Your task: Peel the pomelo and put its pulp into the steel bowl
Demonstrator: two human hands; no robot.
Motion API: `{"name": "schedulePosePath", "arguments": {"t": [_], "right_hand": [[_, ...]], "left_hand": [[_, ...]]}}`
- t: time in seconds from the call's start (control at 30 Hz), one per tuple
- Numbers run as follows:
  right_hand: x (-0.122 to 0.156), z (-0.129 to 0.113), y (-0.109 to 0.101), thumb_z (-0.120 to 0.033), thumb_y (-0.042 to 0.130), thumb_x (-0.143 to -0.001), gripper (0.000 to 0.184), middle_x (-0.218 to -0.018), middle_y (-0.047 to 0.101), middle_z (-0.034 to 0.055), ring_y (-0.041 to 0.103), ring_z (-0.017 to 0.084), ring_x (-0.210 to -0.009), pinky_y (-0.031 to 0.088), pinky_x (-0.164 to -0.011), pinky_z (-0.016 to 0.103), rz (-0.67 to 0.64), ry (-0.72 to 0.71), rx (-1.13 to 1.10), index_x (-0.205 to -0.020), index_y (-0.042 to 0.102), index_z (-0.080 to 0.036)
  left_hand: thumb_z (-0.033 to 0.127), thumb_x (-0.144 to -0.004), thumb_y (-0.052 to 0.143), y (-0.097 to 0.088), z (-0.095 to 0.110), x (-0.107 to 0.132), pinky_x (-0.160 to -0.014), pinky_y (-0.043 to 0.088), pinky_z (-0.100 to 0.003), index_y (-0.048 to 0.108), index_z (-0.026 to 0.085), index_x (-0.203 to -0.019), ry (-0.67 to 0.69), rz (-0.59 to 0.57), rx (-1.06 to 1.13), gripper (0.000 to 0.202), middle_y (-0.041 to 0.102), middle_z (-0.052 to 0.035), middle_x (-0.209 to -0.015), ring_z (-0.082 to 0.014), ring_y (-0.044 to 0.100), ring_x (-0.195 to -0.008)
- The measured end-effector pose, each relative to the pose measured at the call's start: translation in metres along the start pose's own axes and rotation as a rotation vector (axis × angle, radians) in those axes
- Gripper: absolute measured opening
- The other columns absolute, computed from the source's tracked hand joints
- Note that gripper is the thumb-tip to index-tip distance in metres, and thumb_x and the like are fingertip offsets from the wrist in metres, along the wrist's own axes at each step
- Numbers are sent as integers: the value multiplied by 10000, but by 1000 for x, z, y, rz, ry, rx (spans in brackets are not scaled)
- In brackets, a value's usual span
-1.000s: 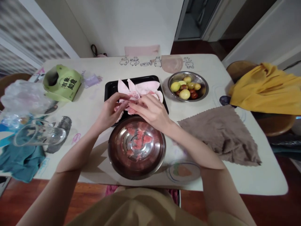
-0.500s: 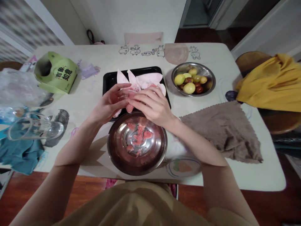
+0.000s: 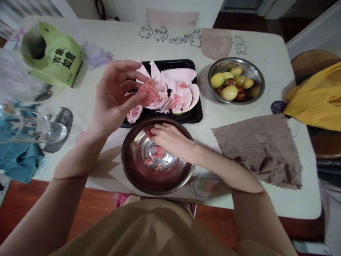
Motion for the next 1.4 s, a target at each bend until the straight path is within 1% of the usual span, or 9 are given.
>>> {"name": "schedulePosePath", "arguments": {"t": [0.17,0.23,0.33,0.6,0.8,1.0,1.2,1.3,1.4], "right_hand": [[0,0,-4,-123,663,-952,86,-1022,714,67,620,227,-1014,473,-845,347,22,-93,22,-911,719,-176],[0,0,-6,-126,643,-967,80,-1052,708,77,605,232,-1036,468,-832,349,37,-131,63,-981,714,-163],[-2,0,-5,-123,627,-978,128,-1071,691,74,587,233,-1050,456,-794,348,15,-186,112,-1082,692,-159],[-13,-3,2,-150,634,-979,89,-1153,664,61,562,231,-1164,449,-768,343,-104,-373,256,-1046,680,-185],[-19,-6,1,-101,540,-1009,215,-1124,699,40,580,207,-1132,445,-775,345,-178,-542,415,-944,713,-210],[-19,-14,-2,-34,510,-997,277,-1061,739,44,636,171,-970,439,-748,323,-232,-639,393,-913,745,-154],[-19,-6,-7,-46,522,-1000,268,-1044,747,22,644,157,-982,440,-738,293,-172,-501,290,-942,739,-192],[-12,15,-26,-123,443,-1058,311,-1096,746,33,647,184,-1050,486,-785,315,-9,-269,201,-1093,736,-222],[2,48,-51,-285,492,-1068,274,-1065,752,45,656,221,-1008,493,-775,351,256,100,85,-1064,764,-250]], "left_hand": [[242,-910,766,1,7,4,-827,596,-299,557,230,-1274,52,-19,-15,420,675,-21,-1181,-175,712,-1032],[238,-909,767,1,8,5,-806,587,-282,576,230,-1249,79,-32,-2,389,684,-31,-1186,-164,704,-1002],[297,-913,764,2,7,5,-782,596,-297,602,265,-1211,118,-54,-7,341,701,-43,-1180,-179,702,-984],[422,-935,717,5,6,4,-753,603,-325,599,271,-1197,193,-91,-136,325,715,-78,-1207,-217,699,-1006],[407,-958,687,8,10,7,-798,609,-299,587,254,-1190,232,-97,-127,295,699,-77,-1217,-204,704,-1063],[410,-952,695,7,9,8,-803,616,-300,585,263,-1199,236,-109,-141,308,708,-74,-1212,-202,712,-1037],[406,-926,726,4,7,5,-692,607,-302,598,283,-1193,249,-88,-134,320,721,-68,-1171,-203,711,-964],[377,-923,738,-1,10,3,-651,593,-301,610,309,-1185,234,-67,-58,299,712,-53,-1168,-198,704,-946],[313,-896,779,-7,14,3,-654,571,-284,624,306,-1184,260,-20,15,327,694,-47,-1164,-192,698,-968]]}}
Point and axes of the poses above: each hand's wrist, its own x-axis away from the middle knuckle, its own y-axis out of the palm, z = x × y, the point moved 3 cm from there along -x, towards the middle knuckle
